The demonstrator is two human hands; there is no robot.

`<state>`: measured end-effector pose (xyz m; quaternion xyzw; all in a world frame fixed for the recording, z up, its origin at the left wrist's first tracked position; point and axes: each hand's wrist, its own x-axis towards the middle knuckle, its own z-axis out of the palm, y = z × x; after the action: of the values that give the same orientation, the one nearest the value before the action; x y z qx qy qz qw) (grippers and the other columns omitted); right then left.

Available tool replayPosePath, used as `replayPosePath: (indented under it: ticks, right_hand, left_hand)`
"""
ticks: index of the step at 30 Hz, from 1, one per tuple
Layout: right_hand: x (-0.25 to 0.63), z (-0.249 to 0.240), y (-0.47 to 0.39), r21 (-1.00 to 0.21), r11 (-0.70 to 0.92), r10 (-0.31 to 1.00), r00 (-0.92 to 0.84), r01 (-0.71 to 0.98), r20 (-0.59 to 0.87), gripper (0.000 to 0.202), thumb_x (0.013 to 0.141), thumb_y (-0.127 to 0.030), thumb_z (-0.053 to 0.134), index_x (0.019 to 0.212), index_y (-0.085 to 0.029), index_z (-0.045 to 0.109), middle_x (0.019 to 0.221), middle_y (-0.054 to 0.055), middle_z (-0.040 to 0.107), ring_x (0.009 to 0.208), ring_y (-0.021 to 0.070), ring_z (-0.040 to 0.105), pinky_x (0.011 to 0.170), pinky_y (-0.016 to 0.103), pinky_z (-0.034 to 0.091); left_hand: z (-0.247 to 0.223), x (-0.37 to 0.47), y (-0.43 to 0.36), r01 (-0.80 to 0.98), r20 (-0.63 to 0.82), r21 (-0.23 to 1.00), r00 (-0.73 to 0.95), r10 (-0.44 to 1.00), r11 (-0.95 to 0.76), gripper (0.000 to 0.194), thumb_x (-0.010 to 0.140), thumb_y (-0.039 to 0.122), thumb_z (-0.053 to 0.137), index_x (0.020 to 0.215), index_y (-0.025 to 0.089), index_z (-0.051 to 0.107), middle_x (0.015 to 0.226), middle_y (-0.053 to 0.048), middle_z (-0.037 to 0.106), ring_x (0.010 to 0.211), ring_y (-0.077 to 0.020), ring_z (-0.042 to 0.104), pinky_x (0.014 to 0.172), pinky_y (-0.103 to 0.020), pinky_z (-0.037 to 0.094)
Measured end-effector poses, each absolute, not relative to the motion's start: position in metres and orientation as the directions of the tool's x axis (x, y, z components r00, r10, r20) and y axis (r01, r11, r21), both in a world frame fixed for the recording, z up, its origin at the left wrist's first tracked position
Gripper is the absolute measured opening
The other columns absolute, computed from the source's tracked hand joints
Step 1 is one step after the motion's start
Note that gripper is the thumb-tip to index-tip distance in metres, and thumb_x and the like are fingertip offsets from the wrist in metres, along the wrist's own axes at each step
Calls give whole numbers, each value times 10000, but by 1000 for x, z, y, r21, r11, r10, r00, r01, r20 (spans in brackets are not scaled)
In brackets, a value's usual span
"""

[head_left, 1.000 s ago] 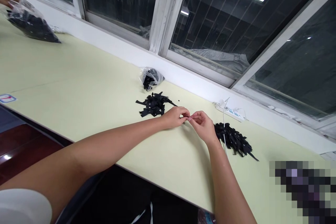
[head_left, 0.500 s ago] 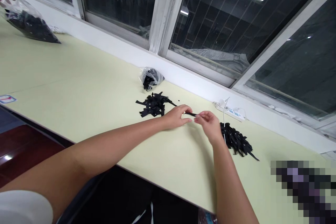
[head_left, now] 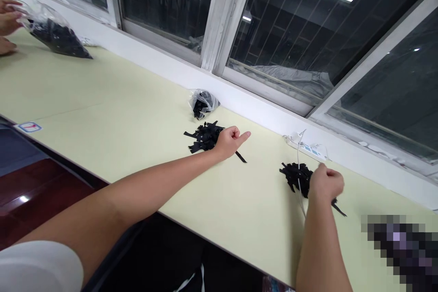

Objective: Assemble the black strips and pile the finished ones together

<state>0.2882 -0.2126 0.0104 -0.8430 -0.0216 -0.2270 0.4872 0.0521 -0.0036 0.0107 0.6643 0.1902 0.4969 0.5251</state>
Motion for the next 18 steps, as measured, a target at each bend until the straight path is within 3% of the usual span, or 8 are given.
replayPosePath:
  ticks: [4,6,8,11,15,18]
  right_hand:
    - [227,7,-164,-637,-497,357,807,590,470,294,791,-509,548,702,-230,569,669,67,637,654,244,567,714,380,435]
    - [201,-2,-143,-562,-369,613,648,741,452,309,829,-507,541,810,-210,625,759,66,666,707,229,588,712,346,426]
    - [183,-11,-128,-465,-279,760,489,840,428,321,848,-479,557,948,-194,666,881,85,683,819,242,599,758,342,424]
    - [170,-21,-118,-347,-229,852,360,909,380,285,873,-416,586,1043,-215,696,1017,98,681,959,268,580,835,358,412]
    - [163,-20,-116,-271,-205,893,294,940,341,174,920,-297,562,970,-247,722,996,73,682,966,249,573,849,342,401]
    - [160,-17,-116,-203,-205,901,266,958,342,156,931,-256,552,925,-231,707,944,70,676,934,240,565,843,334,396]
  left_hand:
    - [16,56,1,-274,298,942,422,857,-193,602,736,450,710,577,213,180,541,79,149,487,-61,187,500,-253,155]
    - [17,58,0,-249,236,960,480,845,-127,577,711,388,718,565,215,187,522,82,156,472,-59,186,491,-250,146]
    - [16,59,-3,-219,221,968,531,818,-120,530,701,337,706,557,214,211,512,83,175,469,-59,193,488,-248,148]
    - [13,58,-6,-190,232,970,558,797,-150,497,717,318,680,552,211,223,512,81,175,476,-65,194,494,-250,155]
    - [9,54,-5,-231,287,954,515,808,-191,492,731,319,676,548,202,235,532,77,193,510,-74,222,524,-250,206]
    - [10,53,-5,-308,282,942,512,811,-133,371,769,367,651,613,192,363,583,56,338,567,-96,341,576,-251,296]
